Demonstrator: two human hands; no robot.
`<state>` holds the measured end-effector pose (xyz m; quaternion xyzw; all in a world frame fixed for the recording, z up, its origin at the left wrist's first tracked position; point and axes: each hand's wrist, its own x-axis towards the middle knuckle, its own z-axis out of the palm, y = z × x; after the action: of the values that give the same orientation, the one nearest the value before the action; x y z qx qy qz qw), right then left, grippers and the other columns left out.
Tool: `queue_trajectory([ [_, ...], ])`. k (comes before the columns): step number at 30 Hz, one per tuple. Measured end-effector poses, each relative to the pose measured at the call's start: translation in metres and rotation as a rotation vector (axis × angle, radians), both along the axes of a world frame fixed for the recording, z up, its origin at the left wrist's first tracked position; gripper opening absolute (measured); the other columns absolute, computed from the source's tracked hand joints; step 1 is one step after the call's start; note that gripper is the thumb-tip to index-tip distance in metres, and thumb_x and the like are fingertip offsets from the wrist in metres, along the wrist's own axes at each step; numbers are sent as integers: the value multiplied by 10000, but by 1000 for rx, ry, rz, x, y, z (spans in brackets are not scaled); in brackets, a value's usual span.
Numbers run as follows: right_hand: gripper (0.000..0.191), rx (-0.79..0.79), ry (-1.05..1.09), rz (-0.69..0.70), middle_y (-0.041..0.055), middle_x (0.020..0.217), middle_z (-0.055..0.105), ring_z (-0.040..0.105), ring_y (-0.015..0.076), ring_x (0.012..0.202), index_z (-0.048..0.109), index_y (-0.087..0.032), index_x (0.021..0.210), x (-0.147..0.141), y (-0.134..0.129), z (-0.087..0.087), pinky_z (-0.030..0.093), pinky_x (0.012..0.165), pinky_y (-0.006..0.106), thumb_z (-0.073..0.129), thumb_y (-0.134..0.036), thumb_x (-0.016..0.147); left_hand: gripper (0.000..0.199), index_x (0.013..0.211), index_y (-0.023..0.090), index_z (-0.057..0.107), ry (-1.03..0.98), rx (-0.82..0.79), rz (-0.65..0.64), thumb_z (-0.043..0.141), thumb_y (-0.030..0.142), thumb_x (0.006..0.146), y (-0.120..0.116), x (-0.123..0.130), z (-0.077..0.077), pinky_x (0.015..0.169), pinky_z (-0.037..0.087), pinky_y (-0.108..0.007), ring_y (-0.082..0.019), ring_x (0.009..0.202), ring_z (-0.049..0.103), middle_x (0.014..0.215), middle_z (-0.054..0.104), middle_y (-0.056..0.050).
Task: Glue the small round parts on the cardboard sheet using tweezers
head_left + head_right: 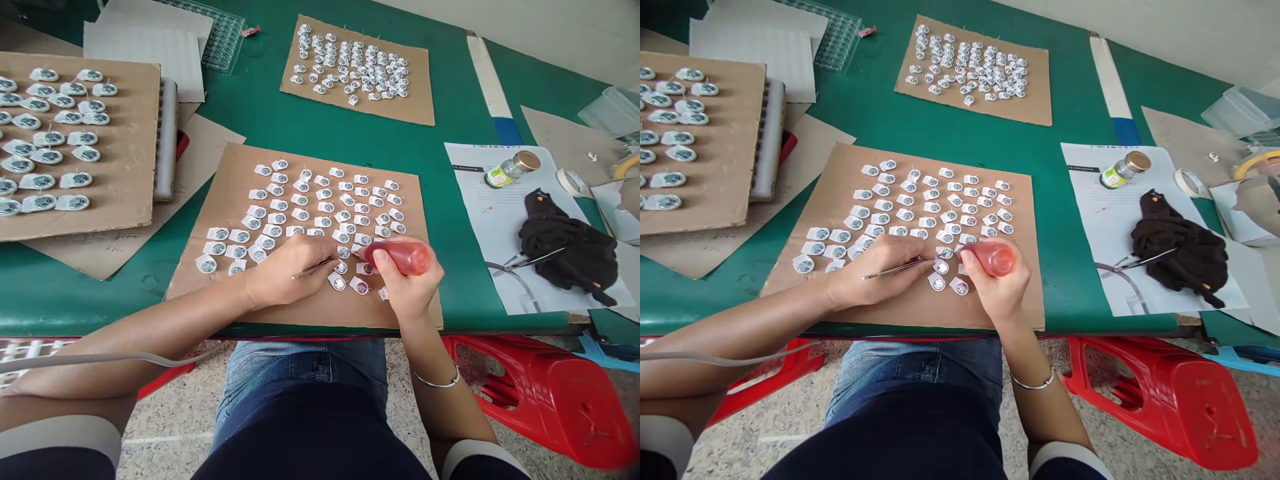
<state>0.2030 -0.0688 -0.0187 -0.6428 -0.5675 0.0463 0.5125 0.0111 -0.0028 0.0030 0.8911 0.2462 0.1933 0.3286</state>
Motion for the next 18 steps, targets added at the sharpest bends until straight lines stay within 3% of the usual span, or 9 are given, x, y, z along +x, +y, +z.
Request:
queue_trajectory([
  [18, 233, 47, -80, 13, 41, 793, 641, 620, 162, 736, 581, -163, 828, 1, -3, -1, 536, 654, 296, 696, -325, 706, 129, 787, 133, 575, -6, 25, 22, 465, 67, 803, 0, 1, 0, 553, 374, -206, -79, 596, 494, 673, 574, 8],
])
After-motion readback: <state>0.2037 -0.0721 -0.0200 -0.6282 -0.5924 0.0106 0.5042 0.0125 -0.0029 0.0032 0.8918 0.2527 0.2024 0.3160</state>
